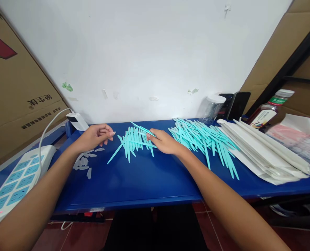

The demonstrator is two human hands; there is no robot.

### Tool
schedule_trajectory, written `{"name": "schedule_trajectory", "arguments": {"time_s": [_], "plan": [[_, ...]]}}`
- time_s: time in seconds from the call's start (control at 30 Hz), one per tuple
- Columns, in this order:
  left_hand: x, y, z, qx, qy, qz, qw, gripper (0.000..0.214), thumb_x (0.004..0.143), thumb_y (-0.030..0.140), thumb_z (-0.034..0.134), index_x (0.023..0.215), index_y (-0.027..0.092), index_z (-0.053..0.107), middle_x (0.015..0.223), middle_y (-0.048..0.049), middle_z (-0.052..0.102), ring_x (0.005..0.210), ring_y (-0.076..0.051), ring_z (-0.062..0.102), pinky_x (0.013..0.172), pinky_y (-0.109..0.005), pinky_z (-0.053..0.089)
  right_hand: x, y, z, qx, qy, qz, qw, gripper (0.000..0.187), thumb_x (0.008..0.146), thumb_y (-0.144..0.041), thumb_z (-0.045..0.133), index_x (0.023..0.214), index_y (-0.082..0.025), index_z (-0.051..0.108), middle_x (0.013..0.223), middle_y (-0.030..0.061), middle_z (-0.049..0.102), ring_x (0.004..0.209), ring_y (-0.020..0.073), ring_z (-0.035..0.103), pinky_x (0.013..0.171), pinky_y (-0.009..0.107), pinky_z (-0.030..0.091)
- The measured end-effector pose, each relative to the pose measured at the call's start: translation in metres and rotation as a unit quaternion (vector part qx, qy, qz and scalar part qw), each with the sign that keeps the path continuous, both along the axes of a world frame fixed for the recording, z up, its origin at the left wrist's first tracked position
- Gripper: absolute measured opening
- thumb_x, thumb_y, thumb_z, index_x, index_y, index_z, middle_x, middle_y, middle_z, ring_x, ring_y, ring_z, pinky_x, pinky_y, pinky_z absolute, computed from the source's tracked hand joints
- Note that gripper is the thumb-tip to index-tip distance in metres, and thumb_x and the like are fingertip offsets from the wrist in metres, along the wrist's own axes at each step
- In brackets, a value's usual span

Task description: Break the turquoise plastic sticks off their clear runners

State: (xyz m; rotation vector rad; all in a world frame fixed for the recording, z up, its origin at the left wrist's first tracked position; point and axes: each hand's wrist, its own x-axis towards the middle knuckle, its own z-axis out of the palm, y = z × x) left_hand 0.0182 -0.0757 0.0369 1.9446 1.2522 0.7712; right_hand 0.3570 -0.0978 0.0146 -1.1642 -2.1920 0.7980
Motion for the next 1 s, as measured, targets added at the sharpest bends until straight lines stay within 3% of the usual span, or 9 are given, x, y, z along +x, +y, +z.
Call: {"name": "schedule_trajectory", "arguments": {"time_s": [0.2, 0.33, 0.53, 0.83, 1.0], "plan": [[0.01, 0.002, -0.01, 0.054, -0.072, 0.037, 0.995, 0.045, 0.089, 0.054, 0.075, 0.114, 0.017, 0.078, 0.085, -0.0086, 0.076, 0.063, -0.015, 0.064, 0.061, -0.028, 0.056, -0.001, -0.004, 0.002, -0.041, -0.027, 0.07, 0.996, 0.05, 0.109, -0.058, 0.035, 0.094, -0.02, 0.064, 0.091, 0.0054, 0.061, 0.078, 0.0194, 0.055, 0.075, 0.034, 0.044], [0.015, -0.001, -0.007, 0.097, -0.085, 0.073, 0.989, 0.044, 0.082, 0.052, 0.082, 0.108, 0.015, 0.081, 0.084, -0.0099, 0.078, 0.068, -0.018, 0.067, 0.058, -0.028, 0.054, -0.001, -0.005, 0.004, -0.082, -0.024, 0.102, 0.991, 0.052, 0.107, -0.061, 0.037, 0.093, -0.02, 0.064, 0.089, 0.0051, 0.06, 0.076, 0.0186, 0.054, 0.071, 0.032, 0.044], [0.015, -0.002, -0.004, 0.124, -0.075, 0.06, 0.988, 0.036, 0.081, 0.048, 0.084, 0.098, 0.015, 0.082, 0.088, -0.0106, 0.08, 0.07, -0.018, 0.068, 0.058, -0.027, 0.054, -0.002, -0.006, 0.005, -0.111, -0.01, 0.121, 0.986, 0.05, 0.106, -0.062, 0.041, 0.09, -0.019, 0.062, 0.087, 0.0047, 0.059, 0.075, 0.0171, 0.052, 0.067, 0.03, 0.043], [0.014, 0.001, -0.008, 0.097, -0.073, 0.045, 0.992, 0.039, 0.085, 0.049, 0.08, 0.103, 0.015, 0.083, 0.091, -0.0114, 0.081, 0.075, -0.019, 0.072, 0.061, -0.028, 0.056, -0.004, -0.006, 0.006, -0.111, -0.014, 0.115, 0.987, 0.047, 0.107, -0.058, 0.042, 0.089, -0.019, 0.061, 0.085, 0.0038, 0.058, 0.072, 0.016, 0.051, 0.066, 0.03, 0.043], [0.014, 0.002, -0.01, 0.082, -0.079, 0.055, 0.992, 0.042, 0.083, 0.053, 0.081, 0.097, 0.014, 0.082, 0.085, -0.0116, 0.081, 0.078, -0.022, 0.075, 0.063, -0.028, 0.056, -0.003, -0.007, 0.007, -0.105, -0.015, 0.116, 0.988, 0.046, 0.108, -0.056, 0.041, 0.089, -0.019, 0.061, 0.086, 0.0042, 0.058, 0.075, 0.0169, 0.053, 0.068, 0.03, 0.043]]}}
